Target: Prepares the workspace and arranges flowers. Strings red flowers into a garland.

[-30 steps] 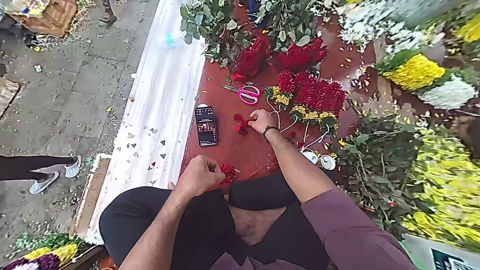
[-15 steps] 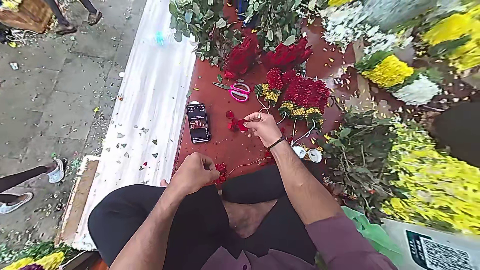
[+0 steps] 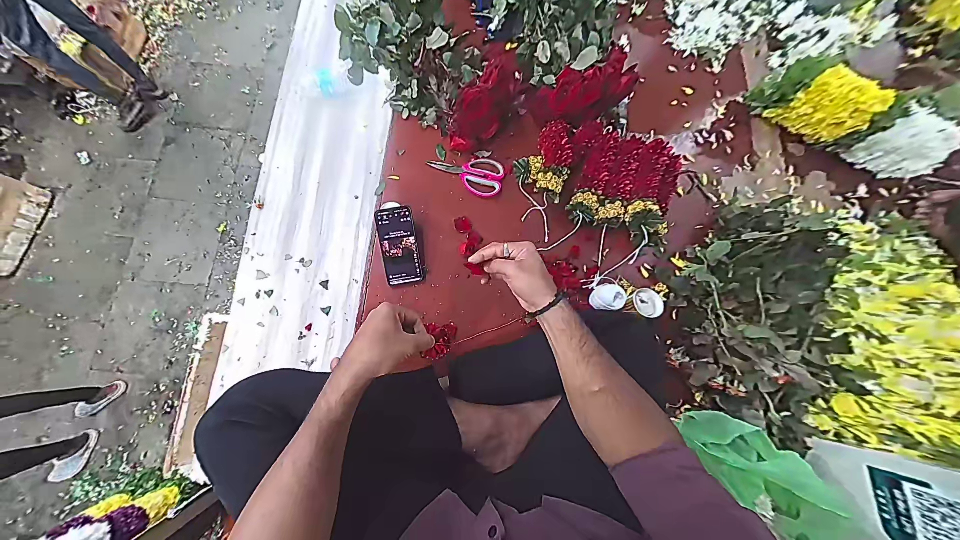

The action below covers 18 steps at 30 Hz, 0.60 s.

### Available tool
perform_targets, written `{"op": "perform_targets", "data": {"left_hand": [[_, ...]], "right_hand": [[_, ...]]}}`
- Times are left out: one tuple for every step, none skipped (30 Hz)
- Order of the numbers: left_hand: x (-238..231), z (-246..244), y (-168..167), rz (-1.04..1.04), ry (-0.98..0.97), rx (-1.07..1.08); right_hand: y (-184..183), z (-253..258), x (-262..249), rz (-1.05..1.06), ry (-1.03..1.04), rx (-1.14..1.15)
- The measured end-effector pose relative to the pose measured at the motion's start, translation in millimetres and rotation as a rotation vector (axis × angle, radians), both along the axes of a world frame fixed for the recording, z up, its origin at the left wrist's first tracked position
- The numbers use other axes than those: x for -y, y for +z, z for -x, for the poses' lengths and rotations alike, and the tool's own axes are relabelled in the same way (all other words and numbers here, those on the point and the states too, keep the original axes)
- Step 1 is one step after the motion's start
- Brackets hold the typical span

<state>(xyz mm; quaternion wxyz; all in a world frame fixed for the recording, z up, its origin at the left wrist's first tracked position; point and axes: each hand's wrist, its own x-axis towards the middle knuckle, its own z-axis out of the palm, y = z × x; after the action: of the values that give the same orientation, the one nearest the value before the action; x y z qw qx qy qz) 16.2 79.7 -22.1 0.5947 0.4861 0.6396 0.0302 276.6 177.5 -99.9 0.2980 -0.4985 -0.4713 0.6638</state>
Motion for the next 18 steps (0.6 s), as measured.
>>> {"op": "perform_targets", "data": {"left_hand": [[-0.2, 0.2, 0.4, 0.003, 0.003, -0.005], [-0.8, 0.4, 0.3, 0.003, 0.009, -0.007], [-1.4, 0.6, 0.1, -0.002, 0.018, -0.009], [-1.6, 1.0, 0.1, -0.006, 0.029, -0.009], [-1.6, 1.5, 0.4, -0.013, 0.041, -0.005], [-1.3, 2.3, 0.4, -0.022, 0.050, -0.001], [-0.7, 3.2, 0.1, -0.031, 0.058, 0.004], [0.0, 4.1, -0.1, -0.040, 0.063, 0.011], [0.7, 4.8, 0.2, -0.044, 0.064, 0.017], [1.2, 5.4, 0.4, -0.047, 0.066, 0.020], [1.7, 5.9, 0.5, -0.049, 0.071, 0.021], [2.1, 6.0, 0.3, -0.052, 0.079, 0.022], [2.1, 5.9, -0.1, -0.055, 0.085, 0.016], [2.1, 5.6, -0.7, -0.059, 0.092, 0.007], [2.0, 5.1, -1.0, -0.064, 0.102, -0.005], [1.3, 4.7, -0.8, -0.068, 0.113, -0.017], [1.1, 4.2, -0.6, -0.066, 0.126, -0.030], [1.5, 3.4, -0.7, -0.064, 0.141, -0.041]], "right_hand": [[-1.1, -0.1, 0.7, -0.020, 0.011, -0.003], [-1.6, -0.4, 0.7, -0.052, 0.024, -0.001], [-2.0, -0.3, 0.4, -0.089, 0.028, -0.006], [-2.1, 0.5, 0.9, -0.123, 0.024, -0.004], [-1.4, 1.9, 1.9, -0.148, 0.015, 0.007], [0.2, 3.7, 3.3, -0.165, 0.005, 0.017], [2.7, 5.5, 5.1, -0.173, -0.005, 0.019], [5.8, 7.3, 7.3, -0.177, -0.013, 0.021], [9.4, 9.0, 10.1, -0.181, -0.022, 0.023], [13.8, 10.7, 13.1, -0.183, -0.032, 0.031], [19.4, 12.4, 17.3, -0.181, -0.041, 0.044], [26.3, 14.2, 23.5, -0.175, -0.057, 0.056], [35.3, 16.2, 32.1, -0.158, -0.076, 0.064], [41.7, 18.4, 39.8, -0.131, -0.103, 0.051], [45.8, 21.0, 46.2, -0.101, -0.134, 0.022], [49.2, 23.7, 51.2, -0.066, -0.157, -0.007], [51.3, 26.1, 56.2, -0.033, -0.174, -0.037], [52.8, 28.4, 61.1, 0.004, -0.181, -0.068]]}}
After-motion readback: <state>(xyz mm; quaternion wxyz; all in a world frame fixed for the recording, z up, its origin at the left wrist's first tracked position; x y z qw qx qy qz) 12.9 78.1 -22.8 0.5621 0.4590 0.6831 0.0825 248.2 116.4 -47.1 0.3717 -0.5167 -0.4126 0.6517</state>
